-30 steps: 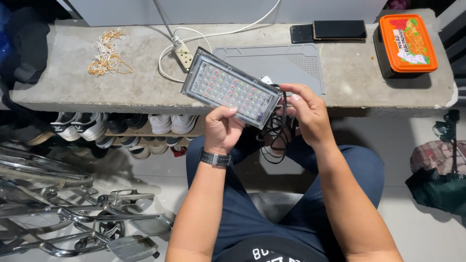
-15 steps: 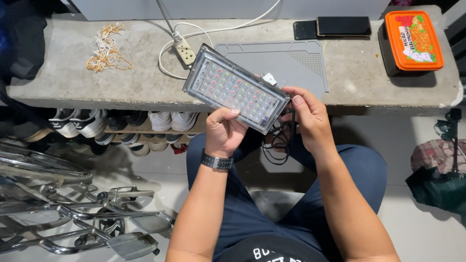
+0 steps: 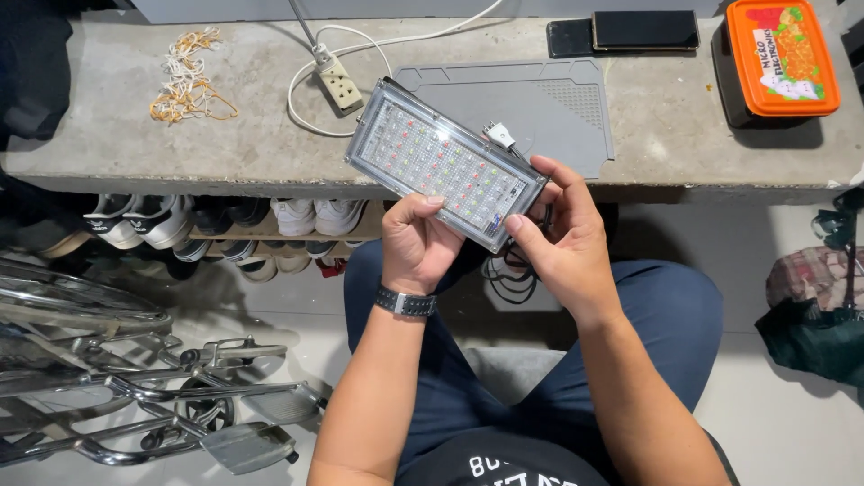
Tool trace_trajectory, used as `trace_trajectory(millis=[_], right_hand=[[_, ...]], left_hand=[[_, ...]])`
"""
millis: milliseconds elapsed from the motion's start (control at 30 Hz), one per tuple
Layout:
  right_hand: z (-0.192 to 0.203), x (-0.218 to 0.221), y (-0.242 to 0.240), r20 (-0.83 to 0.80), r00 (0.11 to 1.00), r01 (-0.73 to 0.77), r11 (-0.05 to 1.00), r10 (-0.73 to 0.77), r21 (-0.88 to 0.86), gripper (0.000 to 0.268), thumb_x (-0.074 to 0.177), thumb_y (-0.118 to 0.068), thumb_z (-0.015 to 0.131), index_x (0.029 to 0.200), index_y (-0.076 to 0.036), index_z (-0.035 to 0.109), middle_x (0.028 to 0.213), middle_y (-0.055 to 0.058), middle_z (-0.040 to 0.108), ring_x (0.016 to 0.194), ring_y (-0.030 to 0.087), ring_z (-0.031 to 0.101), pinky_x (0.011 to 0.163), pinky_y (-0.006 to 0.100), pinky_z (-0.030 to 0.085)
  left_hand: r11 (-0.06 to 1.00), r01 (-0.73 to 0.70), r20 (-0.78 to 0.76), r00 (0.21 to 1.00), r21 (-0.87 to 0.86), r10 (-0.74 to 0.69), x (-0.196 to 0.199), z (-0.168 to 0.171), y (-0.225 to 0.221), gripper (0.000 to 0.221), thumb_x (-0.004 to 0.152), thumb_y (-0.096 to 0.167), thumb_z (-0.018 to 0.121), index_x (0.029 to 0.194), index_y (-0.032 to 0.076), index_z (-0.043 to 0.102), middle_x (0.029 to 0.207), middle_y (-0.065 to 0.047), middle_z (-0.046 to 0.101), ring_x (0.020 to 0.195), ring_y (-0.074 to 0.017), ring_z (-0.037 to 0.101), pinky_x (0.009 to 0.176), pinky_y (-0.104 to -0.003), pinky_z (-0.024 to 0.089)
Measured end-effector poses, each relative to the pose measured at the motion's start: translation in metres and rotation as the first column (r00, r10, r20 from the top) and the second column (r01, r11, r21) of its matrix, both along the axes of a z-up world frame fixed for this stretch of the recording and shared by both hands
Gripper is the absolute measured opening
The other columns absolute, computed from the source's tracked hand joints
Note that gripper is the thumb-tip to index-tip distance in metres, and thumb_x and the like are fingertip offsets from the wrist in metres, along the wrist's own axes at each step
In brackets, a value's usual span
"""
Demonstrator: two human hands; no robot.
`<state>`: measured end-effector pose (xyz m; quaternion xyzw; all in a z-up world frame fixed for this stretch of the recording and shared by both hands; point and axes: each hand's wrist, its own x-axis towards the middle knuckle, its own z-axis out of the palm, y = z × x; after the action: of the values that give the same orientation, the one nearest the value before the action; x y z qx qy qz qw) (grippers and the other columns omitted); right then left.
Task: Testing a LED floodlight by connecting it to power and then selecting tools from a repair kit
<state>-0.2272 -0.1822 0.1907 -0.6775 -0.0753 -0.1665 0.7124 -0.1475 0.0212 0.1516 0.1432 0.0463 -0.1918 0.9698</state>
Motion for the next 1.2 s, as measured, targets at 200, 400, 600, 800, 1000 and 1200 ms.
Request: trace_trajectory(millis=[200, 400, 600, 800, 1000, 1200], right_hand=[[-0.003, 0.0, -0.002, -0.009, 1.0, -0.015, 0.999, 0.016, 0.042, 0.074, 0.104, 0.006, 0.081, 0.171, -0.006, 0.052, 0.11, 0.013, 0.068, 0.085, 0.016, 0.071, 0.061, 0.038, 0.071], [0.006, -0.002, 0.004, 0.003, 1.0, -0.001, 1.0, 0.001, 0.019, 0.075, 0.103, 0.007, 0.08, 0.171, -0.007, 0.053, 0.114, 0.01, 0.068, 0.093, 0.013, 0.071, 0.078, 0.034, 0.068], [0.005, -0.001, 0.002, -0.005, 1.0, -0.007, 1.0, 0.007, 0.017, 0.076, 0.101, 0.009, 0.078, 0.171, -0.007, 0.054, 0.117, 0.009, 0.069, 0.098, 0.012, 0.073, 0.085, 0.034, 0.068], [0.007, -0.004, 0.002, -0.044, 0.999, -0.005, 1.0, 0.007, 0.029, 0.077, 0.101, 0.007, 0.077, 0.172, -0.01, 0.055, 0.12, 0.009, 0.07, 0.103, 0.012, 0.071, 0.093, 0.035, 0.066], [0.016, -0.006, 0.009, -0.064, 0.998, -0.012, 0.999, 0.014, 0.032, 0.074, 0.101, 0.003, 0.076, 0.171, -0.011, 0.055, 0.12, 0.008, 0.071, 0.105, 0.01, 0.069, 0.092, 0.032, 0.065], [0.015, -0.008, 0.011, -0.116, 0.993, -0.027, 0.999, 0.03, 0.029, 0.071, 0.104, -0.008, 0.074, 0.173, -0.014, 0.054, 0.118, 0.009, 0.072, 0.099, 0.011, 0.066, 0.08, 0.027, 0.066]], left_hand=[[1.0, 0.003, -0.005, 1.0, -0.003, -0.003, 0.02, -0.058, 0.0, 0.078, 0.081, -0.012, 0.057, 0.158, -0.003, 0.064, 0.138, -0.027, 0.082, 0.129, -0.0546, 0.077, 0.122, -0.072, 0.055], [0.995, -0.046, 0.015, 0.999, 0.086, 0.045, 0.053, -0.17, 0.013, 0.085, 0.077, -0.014, 0.058, 0.161, 0.0, 0.064, 0.138, -0.022, 0.084, 0.13, -0.051, 0.078, 0.127, -0.068, 0.051], [0.988, -0.092, 0.059, 0.995, 0.125, 0.085, 0.056, -0.195, 0.011, 0.084, 0.078, -0.015, 0.059, 0.161, 0.0, 0.064, 0.14, -0.023, 0.082, 0.131, -0.0487, 0.077, 0.125, -0.067, 0.052], [0.975, -0.149, 0.115, 0.985, 0.166, 0.131, 0.05, -0.208, 0.004, 0.084, 0.079, -0.017, 0.061, 0.162, 0.0, 0.063, 0.142, -0.025, 0.08, 0.133, -0.0458, 0.075, 0.124, -0.066, 0.053], [0.957, -0.208, 0.171, 0.97, 0.202, 0.175, 0.046, -0.211, 0.001, 0.083, 0.08, -0.018, 0.063, 0.162, -0.001, 0.063, 0.144, -0.026, 0.078, 0.134, -0.043, 0.074, 0.122, -0.065, 0.055], [0.945, -0.24, 0.258, 0.949, 0.221, 0.18, -0.041, 0.068, -0.011, 0.061, 0.089, -0.016, 0.071, 0.148, 0.001, 0.07, 0.127, -0.022, 0.078, 0.123, -0.0337, 0.073, 0.113, -0.065, 0.06]])
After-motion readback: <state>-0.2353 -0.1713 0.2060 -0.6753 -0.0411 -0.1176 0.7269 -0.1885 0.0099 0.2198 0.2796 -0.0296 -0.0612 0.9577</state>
